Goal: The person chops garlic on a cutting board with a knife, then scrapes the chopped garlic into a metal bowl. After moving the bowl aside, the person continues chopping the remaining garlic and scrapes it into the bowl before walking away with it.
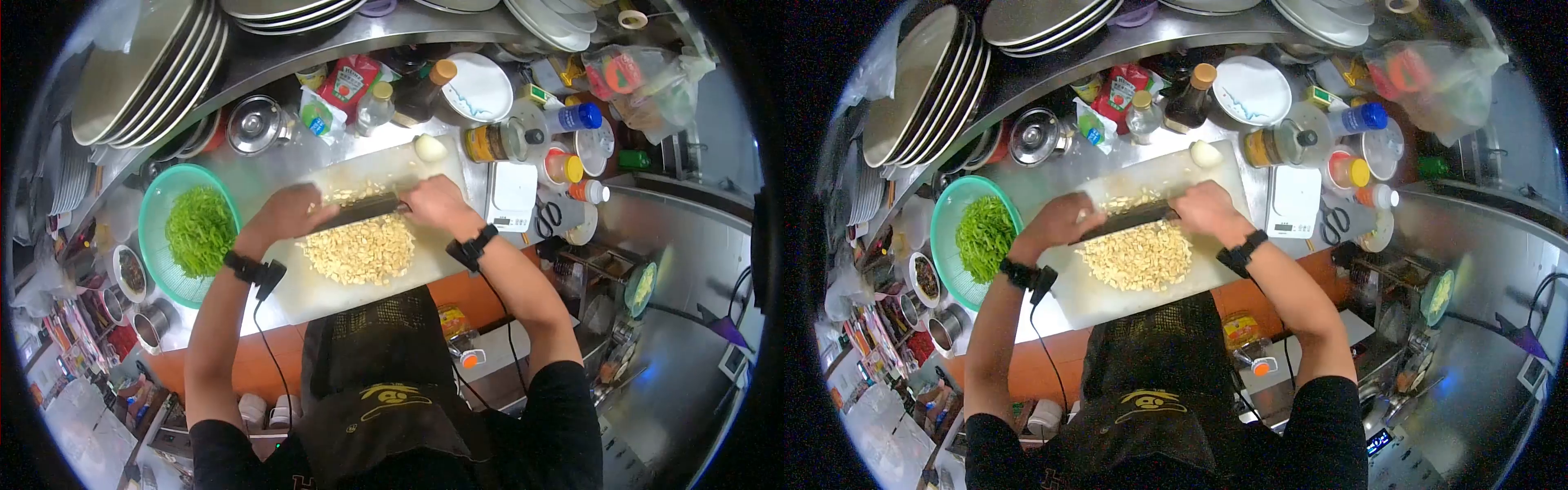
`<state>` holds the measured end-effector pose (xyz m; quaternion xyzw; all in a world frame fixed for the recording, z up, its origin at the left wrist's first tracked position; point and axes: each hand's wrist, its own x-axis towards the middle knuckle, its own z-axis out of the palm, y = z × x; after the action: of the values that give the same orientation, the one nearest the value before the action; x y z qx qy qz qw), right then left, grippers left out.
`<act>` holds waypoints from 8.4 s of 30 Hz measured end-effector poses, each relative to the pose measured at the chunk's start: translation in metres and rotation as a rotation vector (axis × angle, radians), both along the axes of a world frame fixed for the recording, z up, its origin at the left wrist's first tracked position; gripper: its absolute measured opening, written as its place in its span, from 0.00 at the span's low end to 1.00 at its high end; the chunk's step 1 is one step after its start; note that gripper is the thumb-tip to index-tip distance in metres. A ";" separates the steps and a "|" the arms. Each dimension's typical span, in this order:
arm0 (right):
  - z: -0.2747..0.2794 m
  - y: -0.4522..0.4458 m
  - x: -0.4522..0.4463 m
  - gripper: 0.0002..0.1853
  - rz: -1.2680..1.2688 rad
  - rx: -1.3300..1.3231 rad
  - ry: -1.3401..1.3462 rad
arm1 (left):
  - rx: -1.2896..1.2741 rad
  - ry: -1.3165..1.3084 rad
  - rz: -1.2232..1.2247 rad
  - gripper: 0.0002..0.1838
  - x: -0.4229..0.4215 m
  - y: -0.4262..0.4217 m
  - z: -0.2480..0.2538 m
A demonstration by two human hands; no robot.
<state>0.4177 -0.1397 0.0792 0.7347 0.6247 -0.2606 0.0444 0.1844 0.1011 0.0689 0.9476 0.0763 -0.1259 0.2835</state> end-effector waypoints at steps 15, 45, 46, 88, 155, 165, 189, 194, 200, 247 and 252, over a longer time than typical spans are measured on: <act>-0.004 -0.170 -0.061 0.10 -0.304 0.249 -0.089 | 0.207 -0.040 0.679 0.15 0.156 -0.024 -0.152; 0.031 -0.264 -0.092 0.15 -0.700 0.367 -0.244 | -0.231 -0.494 0.202 0.10 0.035 -0.116 -0.053; 0.034 -0.253 -0.091 0.14 -0.639 0.394 -0.233 | -0.261 -0.427 0.109 0.14 0.033 -0.126 -0.024; 0.063 -0.446 -0.086 0.15 -2.041 0.581 1.315 | 0.314 -0.301 -0.065 0.05 0.192 -0.379 -0.147; 0.049 -0.236 -0.119 0.12 -1.409 0.133 1.325 | -0.057 -0.386 -0.046 0.53 0.004 -0.304 -0.005; 0.074 -0.235 -0.123 0.13 -1.399 -0.085 1.292 | -0.063 -0.322 0.432 0.46 -0.022 -0.259 -0.051; 0.052 -0.241 -0.151 0.09 -1.255 0.038 1.042 | 0.110 -0.443 0.887 0.10 -0.159 -0.198 -0.098; 0.020 -0.218 -0.177 0.14 -0.817 0.132 0.713 | 0.061 -0.302 0.895 0.13 -0.186 -0.225 -0.134; -0.017 -0.174 -0.224 0.17 -0.455 0.118 0.536 | -0.138 -0.370 1.139 0.09 -0.218 -0.215 -0.094; -0.031 -0.154 -0.191 0.18 -0.267 0.093 0.413 | -0.040 -0.558 0.820 0.06 -0.173 -0.239 -0.119; -0.033 -0.142 -0.185 0.17 -0.172 0.093 0.373 | -0.020 -0.590 0.909 0.14 -0.186 -0.245 -0.103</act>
<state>0.2330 -0.2819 0.0466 0.7256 0.5686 -0.3657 -0.1286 -0.0019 -0.1437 -0.0339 0.8114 0.3943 0.2802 0.3280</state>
